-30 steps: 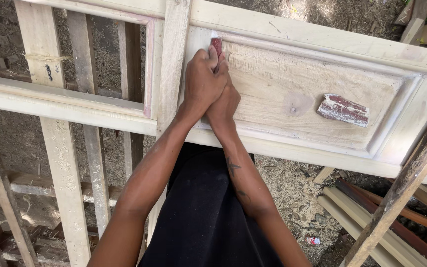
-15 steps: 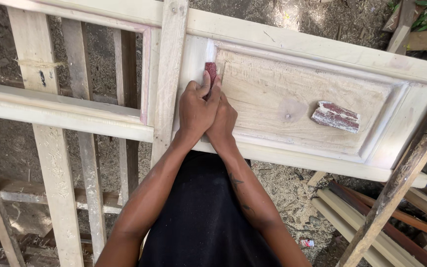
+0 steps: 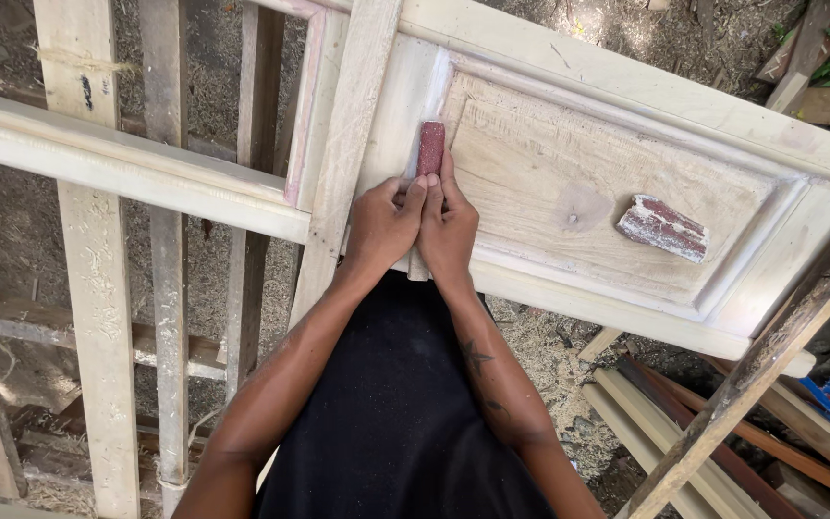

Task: The person sands a light-colored wooden frame with a red sanding block, focusing on the edges and corners. The person uses both hands to apply pressure and smooth the surface.

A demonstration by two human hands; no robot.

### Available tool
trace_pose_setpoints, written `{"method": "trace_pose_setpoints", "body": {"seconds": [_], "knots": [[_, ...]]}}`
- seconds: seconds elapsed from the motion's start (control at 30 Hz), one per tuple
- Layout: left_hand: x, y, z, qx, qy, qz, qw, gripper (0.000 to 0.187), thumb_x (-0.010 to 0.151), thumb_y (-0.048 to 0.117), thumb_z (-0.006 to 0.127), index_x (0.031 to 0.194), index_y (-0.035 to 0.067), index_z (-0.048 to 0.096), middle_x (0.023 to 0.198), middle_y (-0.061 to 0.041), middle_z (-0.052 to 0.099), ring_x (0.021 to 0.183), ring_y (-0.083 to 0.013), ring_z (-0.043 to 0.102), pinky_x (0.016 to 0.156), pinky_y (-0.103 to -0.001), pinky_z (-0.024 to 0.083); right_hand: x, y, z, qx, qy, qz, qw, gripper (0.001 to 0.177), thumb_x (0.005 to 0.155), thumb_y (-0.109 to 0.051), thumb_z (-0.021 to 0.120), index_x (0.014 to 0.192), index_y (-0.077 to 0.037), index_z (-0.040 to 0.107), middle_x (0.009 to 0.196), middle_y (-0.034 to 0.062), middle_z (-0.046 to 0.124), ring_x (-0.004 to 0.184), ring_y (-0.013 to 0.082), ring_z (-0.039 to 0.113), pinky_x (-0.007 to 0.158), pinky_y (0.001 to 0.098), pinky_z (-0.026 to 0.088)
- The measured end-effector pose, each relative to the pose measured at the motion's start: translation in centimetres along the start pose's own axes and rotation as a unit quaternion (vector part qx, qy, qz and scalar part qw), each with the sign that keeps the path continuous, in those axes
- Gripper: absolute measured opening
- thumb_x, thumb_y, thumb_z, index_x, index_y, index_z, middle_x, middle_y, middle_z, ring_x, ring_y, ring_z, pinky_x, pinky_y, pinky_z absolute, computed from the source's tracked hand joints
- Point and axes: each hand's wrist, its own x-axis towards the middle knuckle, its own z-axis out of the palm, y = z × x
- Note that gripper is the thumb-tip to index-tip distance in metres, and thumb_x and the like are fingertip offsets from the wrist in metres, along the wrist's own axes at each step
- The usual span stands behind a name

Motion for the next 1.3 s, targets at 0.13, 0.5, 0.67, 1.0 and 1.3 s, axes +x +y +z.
{"method": "trace_pose_setpoints", "body": {"seconds": [0.13,0.5,0.67,1.0,1.3], "knots": [[0.4,-0.5,0.3,-0.056,-0.01,-0.004,0.998,0.038,0.095,0.039,0.067,0.103,0.003,0.077,0.075,-0.007,0.076,0.067,-0.0136,0.073,0.062,-0.03,0.057,-0.1,1.3,0.0,0.041,-0.004,-0.037,0.998,0.045,0.107,-0.016,0.051,0.152,-0.008,0.049,0.117,0.0161,0.077,0.091,0.0102,0.07,0.083,0.0248,0.056],[-2.2,-0.7,0.0,0.003,0.039,0.065,0.997,0.031,0.101,0.028,0.061,0.101,0.0,0.075,0.057,-0.011,0.062,0.047,-0.0142,0.059,0.049,-0.033,0.045,0.4,-0.4,-3.5,0.031,-0.083,0.087,0.992,0.041,0.106,-0.028,0.047,0.14,-0.008,0.062,0.068,0.0027,0.063,0.057,0.0102,0.064,0.049,0.0264,0.051],[-3.8,-1.4,0.2,-0.115,0.007,0.085,0.99,0.029,0.106,0.026,0.056,0.11,-0.001,0.064,0.08,-0.006,0.07,0.065,-0.008,0.071,0.051,-0.029,0.058,0.5,0.4,-3.0,0.137,-0.1,0.037,0.985,0.036,0.107,-0.03,0.06,0.113,0.002,0.076,0.069,0.0012,0.061,0.058,0.0075,0.052,0.051,0.0246,0.046],[-4.7,-3.5,1.1,-0.242,-0.079,0.139,0.957,0.031,0.11,0.031,0.051,0.114,0.001,0.057,0.098,-0.006,0.067,0.082,-0.0092,0.064,0.07,-0.027,0.055,-2.4,-0.1,-4.6,0.122,-0.063,-0.158,0.978,0.027,0.107,-0.021,0.063,0.105,0.004,0.072,0.095,0.001,0.06,0.083,0.0083,0.057,0.073,0.0246,0.048],[-6.3,-1.9,-0.9,-0.209,-0.009,0.181,0.961,0.034,0.104,0.027,0.059,0.126,0.001,0.052,0.106,-0.006,0.062,0.083,-0.0112,0.06,0.067,-0.026,0.052,-4.7,-1.9,-4.1,0.065,-0.07,-0.243,0.965,0.02,0.107,-0.014,0.063,0.115,0.003,0.071,0.098,0.0056,0.063,0.088,0.0125,0.06,0.078,0.0262,0.049]]}}
